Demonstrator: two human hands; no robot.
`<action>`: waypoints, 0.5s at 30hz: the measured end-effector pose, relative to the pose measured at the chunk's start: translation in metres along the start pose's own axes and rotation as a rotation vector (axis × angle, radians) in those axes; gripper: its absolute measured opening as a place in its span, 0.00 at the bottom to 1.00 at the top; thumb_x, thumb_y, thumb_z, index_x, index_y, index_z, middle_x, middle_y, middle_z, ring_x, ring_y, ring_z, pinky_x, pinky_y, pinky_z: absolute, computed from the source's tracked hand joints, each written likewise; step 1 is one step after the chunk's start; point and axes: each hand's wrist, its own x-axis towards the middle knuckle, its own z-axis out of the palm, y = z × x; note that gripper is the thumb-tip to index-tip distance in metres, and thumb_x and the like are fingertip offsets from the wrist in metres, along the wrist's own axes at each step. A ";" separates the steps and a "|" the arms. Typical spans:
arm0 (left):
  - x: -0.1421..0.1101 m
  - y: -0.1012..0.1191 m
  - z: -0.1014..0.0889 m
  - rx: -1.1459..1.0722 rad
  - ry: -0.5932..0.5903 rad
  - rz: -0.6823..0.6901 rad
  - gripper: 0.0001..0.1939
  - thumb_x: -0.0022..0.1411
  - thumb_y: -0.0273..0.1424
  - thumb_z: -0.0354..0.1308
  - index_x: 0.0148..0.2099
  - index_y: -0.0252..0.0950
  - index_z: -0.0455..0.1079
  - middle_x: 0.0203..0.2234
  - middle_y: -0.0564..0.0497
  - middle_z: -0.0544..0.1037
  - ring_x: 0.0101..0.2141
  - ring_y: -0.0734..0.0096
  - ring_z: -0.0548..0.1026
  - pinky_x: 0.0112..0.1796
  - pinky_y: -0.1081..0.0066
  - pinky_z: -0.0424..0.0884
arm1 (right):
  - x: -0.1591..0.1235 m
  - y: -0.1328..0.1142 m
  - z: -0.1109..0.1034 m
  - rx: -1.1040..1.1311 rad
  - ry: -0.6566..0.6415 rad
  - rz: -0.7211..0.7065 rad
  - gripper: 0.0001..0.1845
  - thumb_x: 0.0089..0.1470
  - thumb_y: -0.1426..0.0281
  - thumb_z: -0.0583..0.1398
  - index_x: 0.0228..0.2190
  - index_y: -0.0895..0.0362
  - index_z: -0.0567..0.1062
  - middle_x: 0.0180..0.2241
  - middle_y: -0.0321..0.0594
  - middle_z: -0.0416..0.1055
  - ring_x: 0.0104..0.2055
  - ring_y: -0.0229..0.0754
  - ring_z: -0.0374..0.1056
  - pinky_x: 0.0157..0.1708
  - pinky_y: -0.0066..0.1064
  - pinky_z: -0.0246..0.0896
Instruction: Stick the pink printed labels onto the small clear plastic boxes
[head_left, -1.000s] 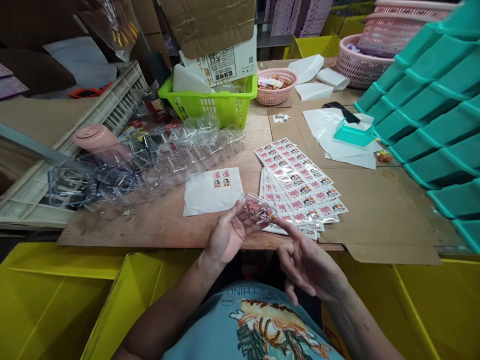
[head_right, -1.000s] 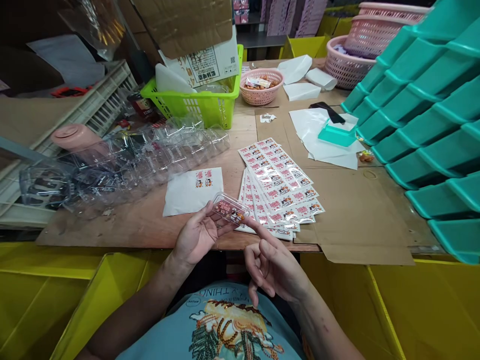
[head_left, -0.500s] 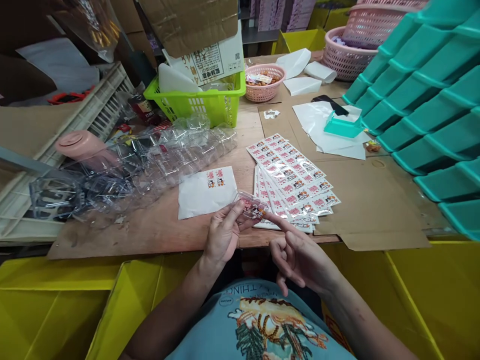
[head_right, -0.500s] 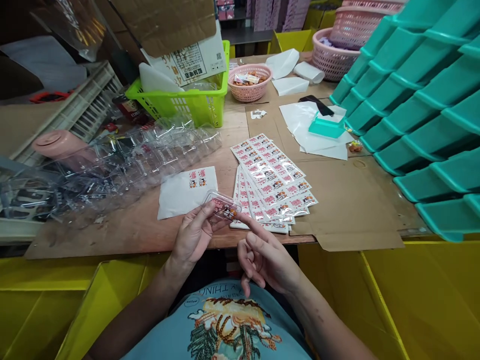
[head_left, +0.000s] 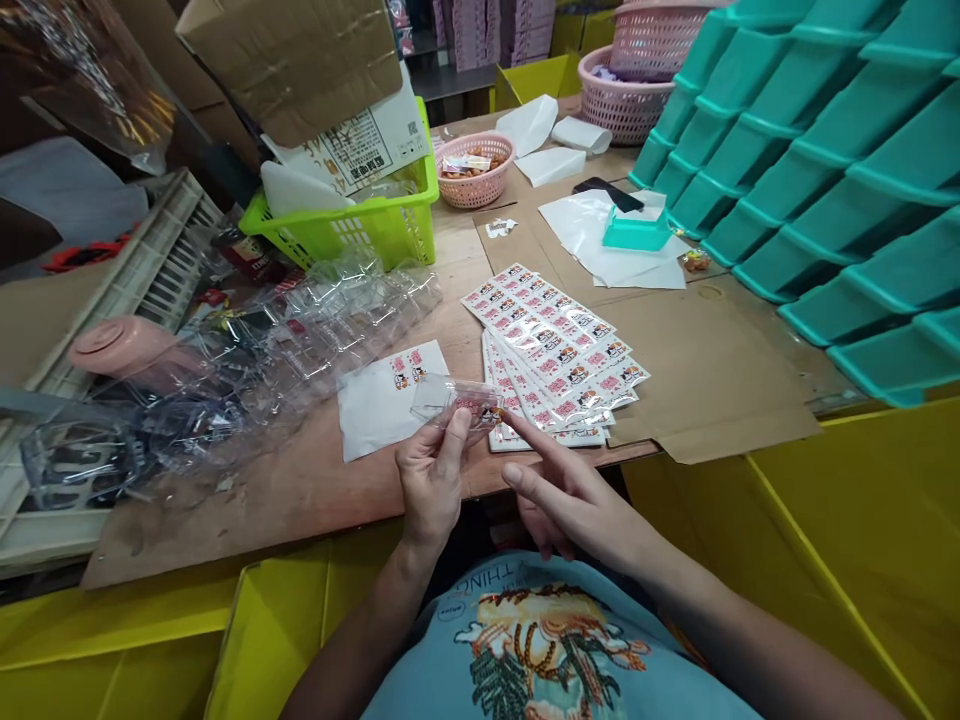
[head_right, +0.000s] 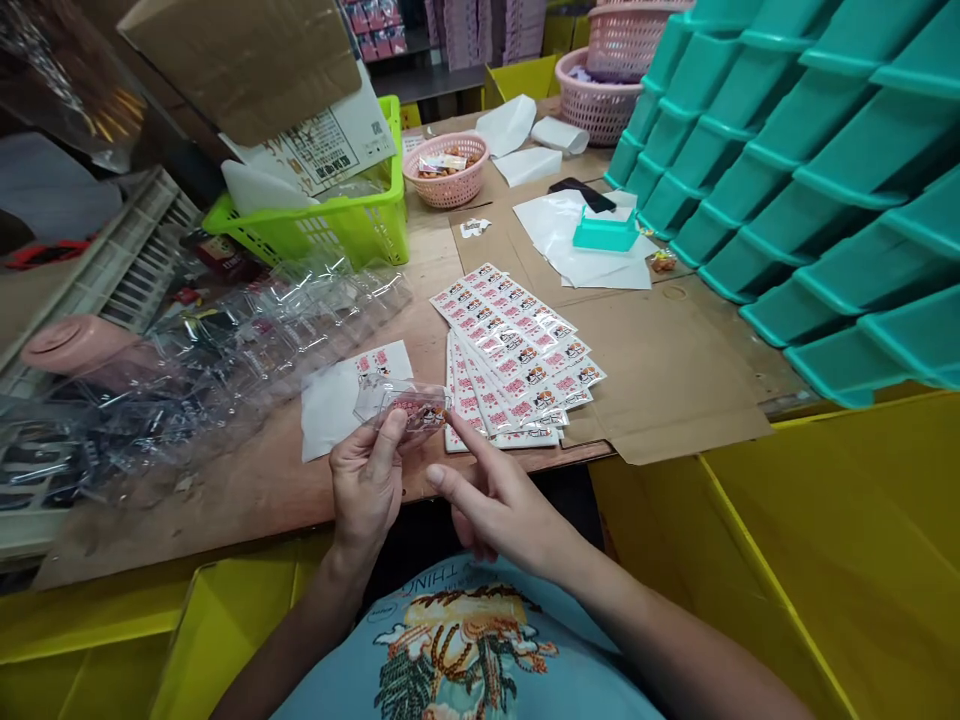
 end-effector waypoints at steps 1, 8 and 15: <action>0.001 0.002 0.001 -0.037 -0.016 -0.013 0.09 0.58 0.33 0.64 0.40 0.36 0.80 0.39 0.48 0.83 0.43 0.60 0.80 0.49 0.60 0.75 | -0.002 0.001 0.000 -0.063 0.019 -0.002 0.45 0.62 0.54 0.56 0.69 0.54 0.39 0.14 0.26 0.63 0.13 0.33 0.56 0.12 0.22 0.51; 0.003 0.010 0.006 -0.198 -0.094 -0.132 0.05 0.57 0.32 0.65 0.36 0.36 0.80 0.37 0.49 0.83 0.40 0.62 0.81 0.47 0.58 0.77 | 0.002 0.006 0.003 -0.854 0.310 -0.378 0.42 0.66 0.58 0.51 0.69 0.62 0.35 0.22 0.38 0.69 0.22 0.41 0.61 0.26 0.31 0.58; 0.009 0.021 0.003 -0.312 -0.127 -0.276 0.06 0.59 0.31 0.64 0.39 0.35 0.78 0.37 0.50 0.83 0.38 0.65 0.81 0.46 0.60 0.76 | 0.009 0.018 -0.019 -1.056 0.483 -0.339 0.36 0.65 0.55 0.51 0.67 0.61 0.53 0.23 0.44 0.72 0.23 0.45 0.66 0.29 0.36 0.64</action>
